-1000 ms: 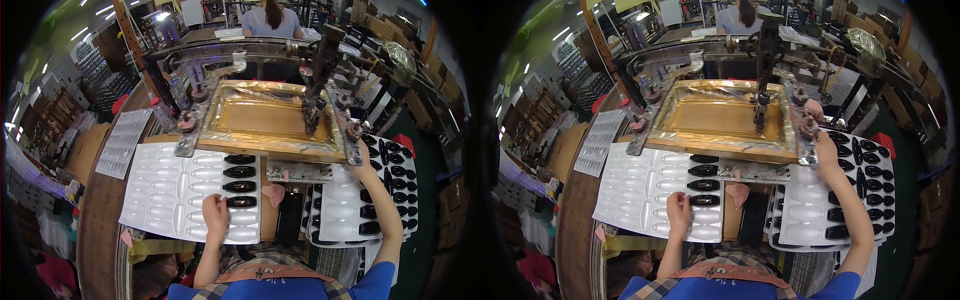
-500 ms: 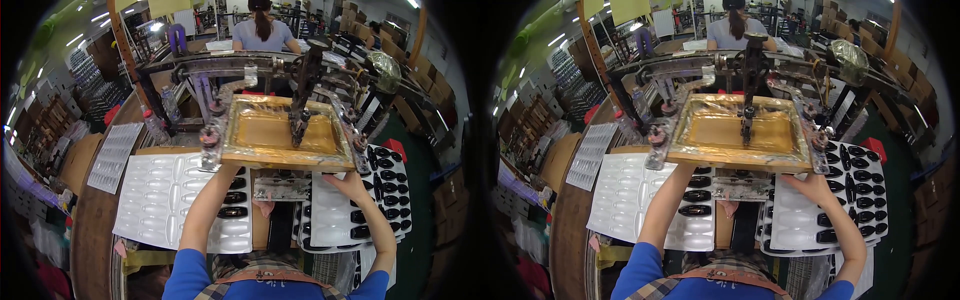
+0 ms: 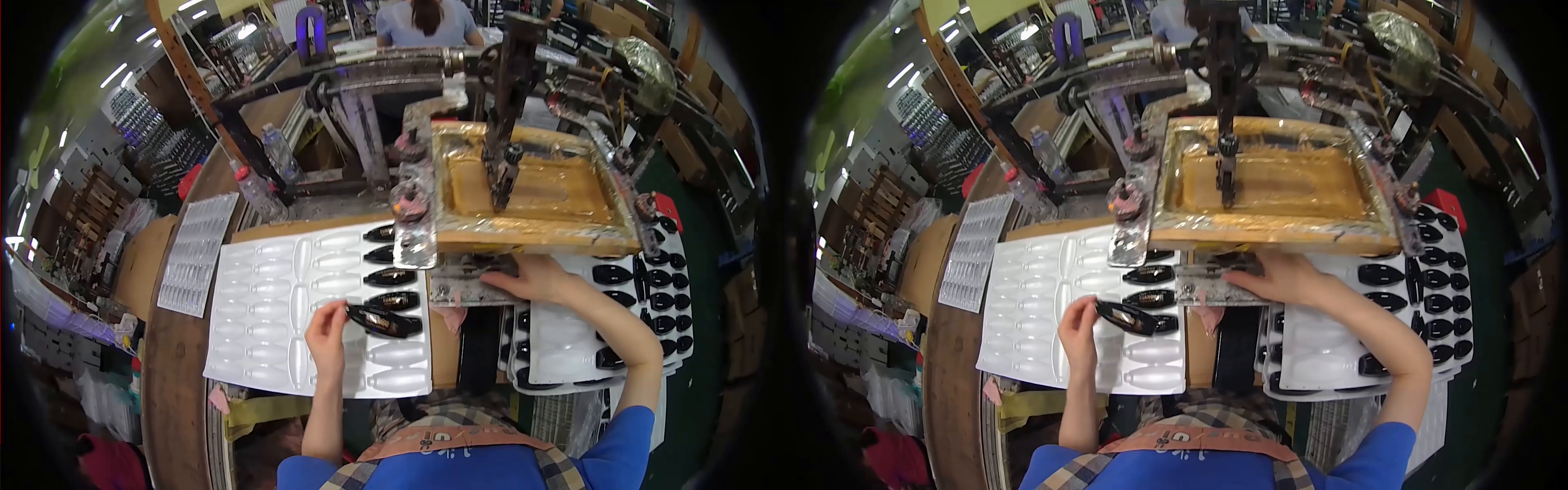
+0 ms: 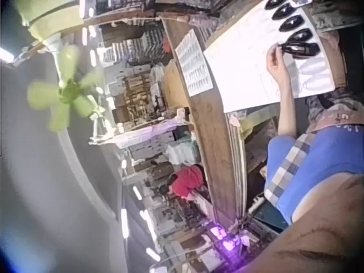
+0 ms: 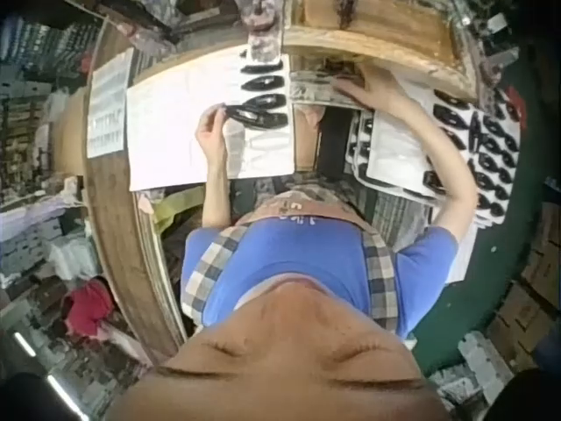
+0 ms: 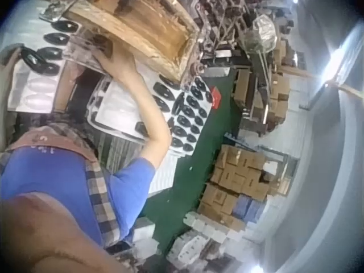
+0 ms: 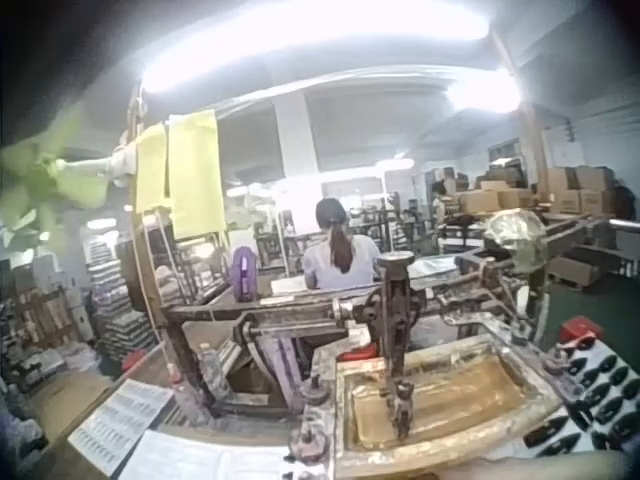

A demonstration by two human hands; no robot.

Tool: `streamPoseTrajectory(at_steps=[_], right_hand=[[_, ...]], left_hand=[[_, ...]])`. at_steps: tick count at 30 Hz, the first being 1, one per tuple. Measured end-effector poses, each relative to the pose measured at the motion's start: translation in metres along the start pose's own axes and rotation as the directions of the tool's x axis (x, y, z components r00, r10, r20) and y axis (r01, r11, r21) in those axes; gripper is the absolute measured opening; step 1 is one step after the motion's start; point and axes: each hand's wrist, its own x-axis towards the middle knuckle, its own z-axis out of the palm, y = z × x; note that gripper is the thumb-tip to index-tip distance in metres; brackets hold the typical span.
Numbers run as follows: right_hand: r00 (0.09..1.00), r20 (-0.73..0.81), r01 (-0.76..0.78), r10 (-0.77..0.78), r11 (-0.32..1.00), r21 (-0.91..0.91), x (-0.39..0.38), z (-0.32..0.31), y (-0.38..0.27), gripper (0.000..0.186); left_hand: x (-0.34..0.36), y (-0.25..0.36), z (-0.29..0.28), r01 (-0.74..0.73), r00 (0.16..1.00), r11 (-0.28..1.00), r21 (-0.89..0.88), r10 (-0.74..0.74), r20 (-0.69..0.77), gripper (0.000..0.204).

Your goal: Placing small plastic parts into a tray for industrial printing and then operating the printing press.

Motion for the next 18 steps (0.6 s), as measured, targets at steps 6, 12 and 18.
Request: streamPoseTrajectory(at_steps=[6,12,18], right_hand=[[0.909,-0.414,0.079,-0.049,0.995,0.054,-0.042,-0.012,0.042,0.043],[0.913,-0.392,-0.096,0.112,0.994,0.061,-0.069,-0.019,0.068,0.034],[0.880,-0.476,-0.056,0.001,0.993,-0.101,-0.059,-0.043,0.085,0.033]], left_hand=[[-0.073,-0.042,-0.004,0.128,0.988,0.992,0.024,-0.125,-0.086,0.016],[-0.084,-0.052,-0.007,0.098,0.995,0.951,0.293,-0.085,-0.059,0.011],[-0.081,-0.039,-0.015,-0.095,0.993,0.823,0.560,0.118,-0.006,0.017]])
